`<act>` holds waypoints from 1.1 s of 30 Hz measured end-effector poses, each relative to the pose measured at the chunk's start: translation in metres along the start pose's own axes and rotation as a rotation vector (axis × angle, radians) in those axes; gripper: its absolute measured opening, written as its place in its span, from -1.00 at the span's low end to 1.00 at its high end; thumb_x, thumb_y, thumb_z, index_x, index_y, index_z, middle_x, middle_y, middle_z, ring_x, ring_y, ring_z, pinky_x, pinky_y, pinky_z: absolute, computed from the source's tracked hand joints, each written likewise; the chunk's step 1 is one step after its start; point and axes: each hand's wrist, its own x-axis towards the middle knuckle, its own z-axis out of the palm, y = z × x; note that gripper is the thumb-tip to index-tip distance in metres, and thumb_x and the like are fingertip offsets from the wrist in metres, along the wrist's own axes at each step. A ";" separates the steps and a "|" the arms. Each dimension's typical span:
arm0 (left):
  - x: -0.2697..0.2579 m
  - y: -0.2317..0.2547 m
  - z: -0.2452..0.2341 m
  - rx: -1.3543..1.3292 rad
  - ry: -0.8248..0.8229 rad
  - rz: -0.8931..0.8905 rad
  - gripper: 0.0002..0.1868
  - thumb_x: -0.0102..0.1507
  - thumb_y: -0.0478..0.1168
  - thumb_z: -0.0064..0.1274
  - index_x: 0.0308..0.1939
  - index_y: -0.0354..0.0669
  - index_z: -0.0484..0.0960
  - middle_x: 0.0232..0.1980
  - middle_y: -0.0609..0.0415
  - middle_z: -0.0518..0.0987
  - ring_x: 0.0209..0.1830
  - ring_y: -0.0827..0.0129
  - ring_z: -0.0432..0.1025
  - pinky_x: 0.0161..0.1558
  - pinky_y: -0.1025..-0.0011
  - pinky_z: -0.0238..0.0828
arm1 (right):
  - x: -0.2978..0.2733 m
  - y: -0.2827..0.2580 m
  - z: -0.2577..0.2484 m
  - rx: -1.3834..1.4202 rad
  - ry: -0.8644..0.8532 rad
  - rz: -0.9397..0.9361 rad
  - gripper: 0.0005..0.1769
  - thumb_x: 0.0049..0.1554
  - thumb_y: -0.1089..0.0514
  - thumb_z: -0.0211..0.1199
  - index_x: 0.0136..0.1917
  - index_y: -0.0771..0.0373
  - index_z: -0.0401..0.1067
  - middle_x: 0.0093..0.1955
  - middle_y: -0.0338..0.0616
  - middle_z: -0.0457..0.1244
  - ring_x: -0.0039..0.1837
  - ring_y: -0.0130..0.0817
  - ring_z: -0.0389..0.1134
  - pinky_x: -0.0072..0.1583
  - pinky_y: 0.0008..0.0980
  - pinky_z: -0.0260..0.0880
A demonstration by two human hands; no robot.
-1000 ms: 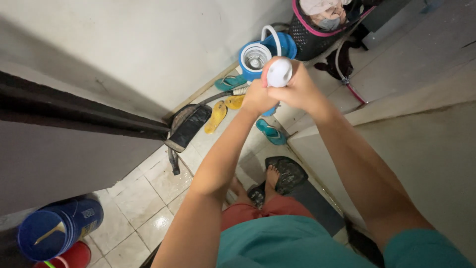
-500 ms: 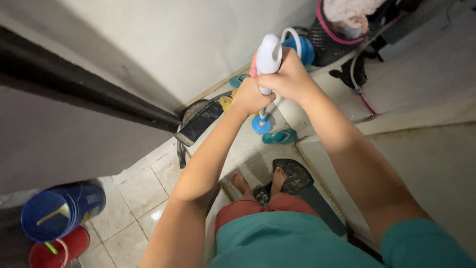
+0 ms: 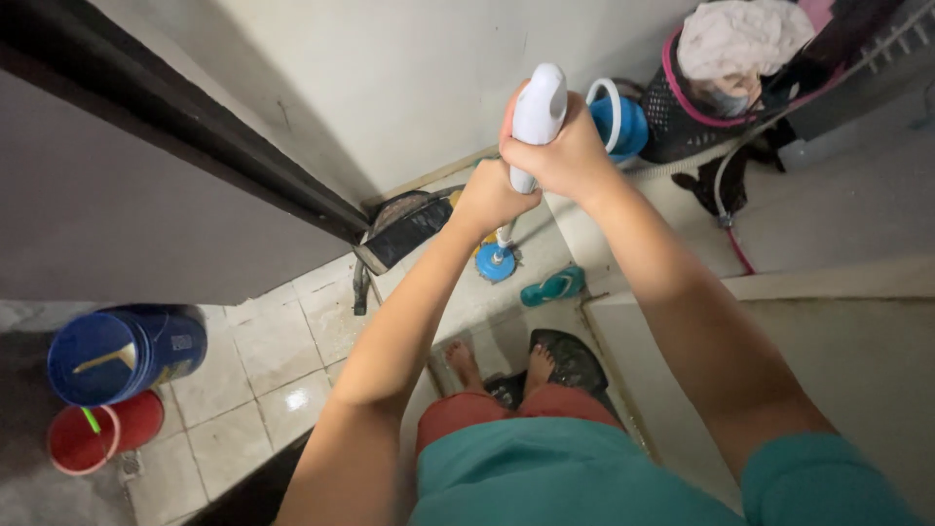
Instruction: Cleaning a floor mat and the surrounding floor area using a mop.
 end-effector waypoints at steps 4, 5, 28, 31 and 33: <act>0.015 0.014 0.017 -0.014 0.055 -0.007 -0.61 0.00 -0.11 0.30 -0.18 -0.26 0.68 -0.29 -0.22 0.68 -0.23 -0.04 0.60 -0.15 0.19 0.52 | 0.003 0.011 -0.024 0.039 0.003 -0.019 -0.86 0.06 0.35 0.28 -0.10 0.27 0.37 -0.17 -0.25 0.35 -0.08 -0.49 0.38 0.03 -0.41 0.43; 0.021 0.015 0.023 -0.006 0.073 -0.059 -0.64 0.03 -0.09 0.27 -0.19 -0.25 0.69 -0.29 -0.21 0.68 -0.23 -0.03 0.61 -0.15 0.19 0.53 | 0.005 0.012 -0.029 0.046 0.021 -0.042 -0.75 0.09 0.32 0.31 0.02 0.27 0.33 -0.11 -0.25 0.36 -0.05 -0.50 0.38 0.05 -0.41 0.43; 0.106 0.018 0.181 -0.181 0.009 0.322 -0.53 0.15 -0.12 0.24 0.09 -0.23 0.59 -0.08 -0.17 0.69 -0.03 -0.05 0.60 -0.01 0.17 0.52 | -0.062 0.019 -0.132 -0.253 0.315 -0.067 -0.83 0.16 0.30 0.40 -0.01 0.32 0.43 -0.07 -0.13 0.41 0.00 -0.38 0.45 0.13 -0.35 0.48; 0.126 -0.016 0.216 -0.332 -0.053 0.533 -0.58 0.11 -0.14 0.30 0.02 -0.14 0.62 -0.08 -0.14 0.71 -0.03 0.07 0.64 0.06 0.19 0.56 | -0.065 0.029 -0.136 -0.361 0.293 -0.196 -0.75 0.07 0.37 0.41 0.02 0.33 0.44 0.02 -0.05 0.39 0.11 -0.34 0.44 0.19 -0.32 0.44; 0.128 -0.038 0.241 -0.348 -0.135 0.504 -0.52 0.12 -0.14 0.29 0.10 -0.12 0.59 0.01 -0.13 0.67 0.05 0.06 0.57 0.12 0.16 0.46 | -0.073 0.054 -0.138 -0.265 0.307 -0.064 -0.81 0.10 0.36 0.36 -0.07 0.26 0.38 -0.05 -0.17 0.41 0.08 -0.45 0.49 0.16 -0.38 0.50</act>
